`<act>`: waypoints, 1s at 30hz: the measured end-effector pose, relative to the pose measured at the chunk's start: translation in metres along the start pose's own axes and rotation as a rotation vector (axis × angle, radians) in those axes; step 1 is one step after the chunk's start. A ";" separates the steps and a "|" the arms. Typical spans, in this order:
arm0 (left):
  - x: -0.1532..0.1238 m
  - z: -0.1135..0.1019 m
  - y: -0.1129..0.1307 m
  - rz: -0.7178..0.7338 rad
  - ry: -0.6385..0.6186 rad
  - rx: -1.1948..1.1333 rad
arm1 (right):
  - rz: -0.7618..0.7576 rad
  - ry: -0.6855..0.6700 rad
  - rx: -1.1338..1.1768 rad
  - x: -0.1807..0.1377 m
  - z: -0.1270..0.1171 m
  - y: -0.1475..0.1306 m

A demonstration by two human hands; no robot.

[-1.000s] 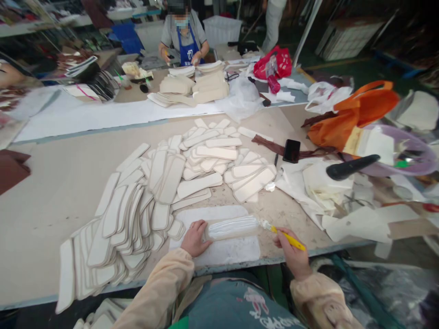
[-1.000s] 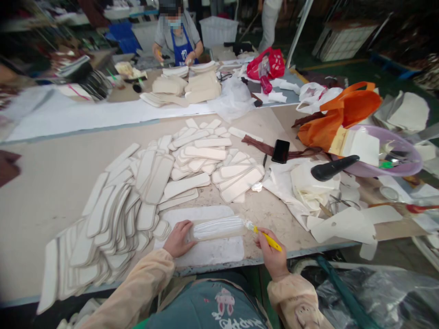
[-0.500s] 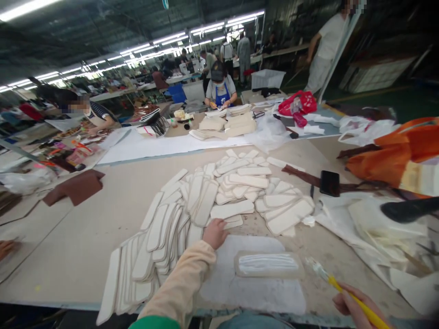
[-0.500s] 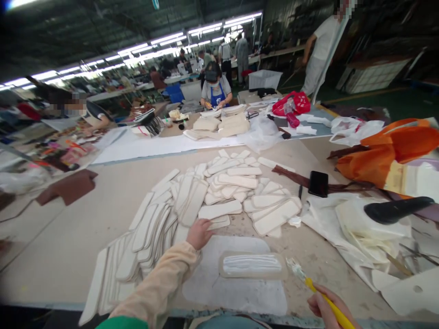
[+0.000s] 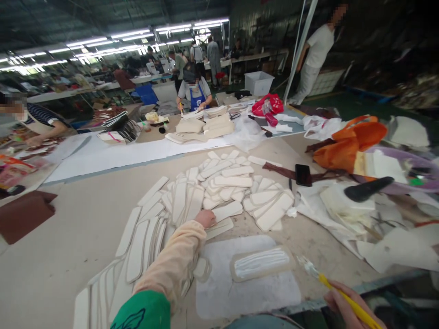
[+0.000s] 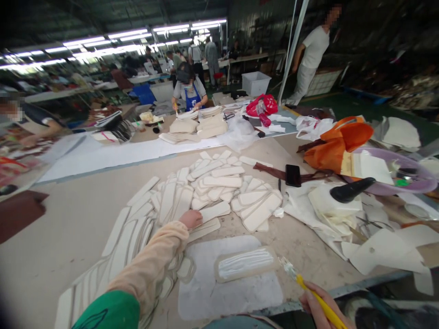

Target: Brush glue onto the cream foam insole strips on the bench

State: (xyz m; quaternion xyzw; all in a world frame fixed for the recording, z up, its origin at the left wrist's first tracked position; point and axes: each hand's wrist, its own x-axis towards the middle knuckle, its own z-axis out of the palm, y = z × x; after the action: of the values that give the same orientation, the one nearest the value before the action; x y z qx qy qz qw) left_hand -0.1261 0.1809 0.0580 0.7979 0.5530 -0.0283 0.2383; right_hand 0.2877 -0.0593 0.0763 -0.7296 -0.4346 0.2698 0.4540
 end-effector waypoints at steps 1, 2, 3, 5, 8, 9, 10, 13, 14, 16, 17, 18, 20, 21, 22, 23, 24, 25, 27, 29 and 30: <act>0.000 -0.002 -0.002 0.014 -0.003 0.008 | 0.011 0.001 0.004 -0.002 0.001 -0.002; 0.001 -0.003 -0.003 0.024 -0.003 0.015 | 0.027 0.000 0.007 -0.003 0.003 -0.003; 0.001 -0.005 -0.004 0.030 0.002 0.023 | 0.041 0.001 0.017 -0.005 0.004 -0.004; 0.000 -0.009 -0.005 0.028 0.025 0.039 | 0.055 0.016 0.059 -0.007 0.007 -0.008; -0.008 -0.019 0.003 0.009 0.114 0.061 | 0.015 0.028 0.124 -0.009 0.007 -0.016; -0.013 -0.024 0.009 0.013 0.169 0.059 | -0.003 0.029 0.135 -0.008 0.006 -0.020; -0.020 -0.029 0.016 0.028 0.228 0.046 | -0.015 0.029 0.146 -0.007 0.005 -0.024; -0.051 -0.040 0.053 0.186 0.300 -0.085 | -0.032 0.039 0.179 -0.003 0.001 -0.033; -0.064 -0.039 0.069 0.260 0.247 -0.155 | -0.035 0.035 0.205 -0.001 0.001 -0.036; -0.089 -0.031 0.103 0.397 0.082 -0.308 | -0.024 -0.015 0.298 0.002 0.003 -0.038; -0.100 -0.023 0.120 0.451 -0.007 -0.383 | -0.007 -0.055 0.358 0.002 0.004 -0.038; -0.109 -0.013 0.135 0.497 -0.097 -0.452 | 0.016 -0.100 0.415 0.003 0.005 -0.037; -0.122 0.009 0.161 0.536 -0.237 -0.588 | 0.070 -0.204 0.499 0.003 0.008 -0.034; -0.126 0.019 0.170 0.535 -0.287 -0.648 | 0.101 -0.255 0.520 0.003 0.008 -0.032; -0.128 0.028 0.178 0.520 -0.325 -0.702 | 0.130 -0.299 0.521 0.002 0.008 -0.030; -0.130 0.036 0.183 0.490 -0.356 -0.749 | 0.156 -0.335 0.505 0.001 0.007 -0.028; -0.132 0.042 0.186 0.444 -0.376 -0.793 | 0.174 -0.357 0.476 0.000 0.006 -0.026; -0.135 0.048 0.187 0.384 -0.391 -0.840 | 0.183 -0.356 0.437 -0.001 0.004 -0.024; -0.143 0.057 0.185 0.237 -0.428 -0.955 | 0.174 -0.317 0.360 -0.003 -0.001 -0.020; -0.156 0.068 0.177 0.075 -0.459 -1.084 | 0.154 -0.294 0.313 -0.004 -0.005 -0.015; -0.164 0.075 0.173 -0.001 -0.467 -1.151 | 0.142 -0.299 0.301 -0.004 -0.007 -0.011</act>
State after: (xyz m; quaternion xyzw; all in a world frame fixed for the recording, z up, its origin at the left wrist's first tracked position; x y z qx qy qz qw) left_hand -0.0178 -0.0404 0.1029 0.5140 0.4135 0.1005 0.7448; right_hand 0.2871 -0.0633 0.0898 -0.6341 -0.3994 0.4682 0.4682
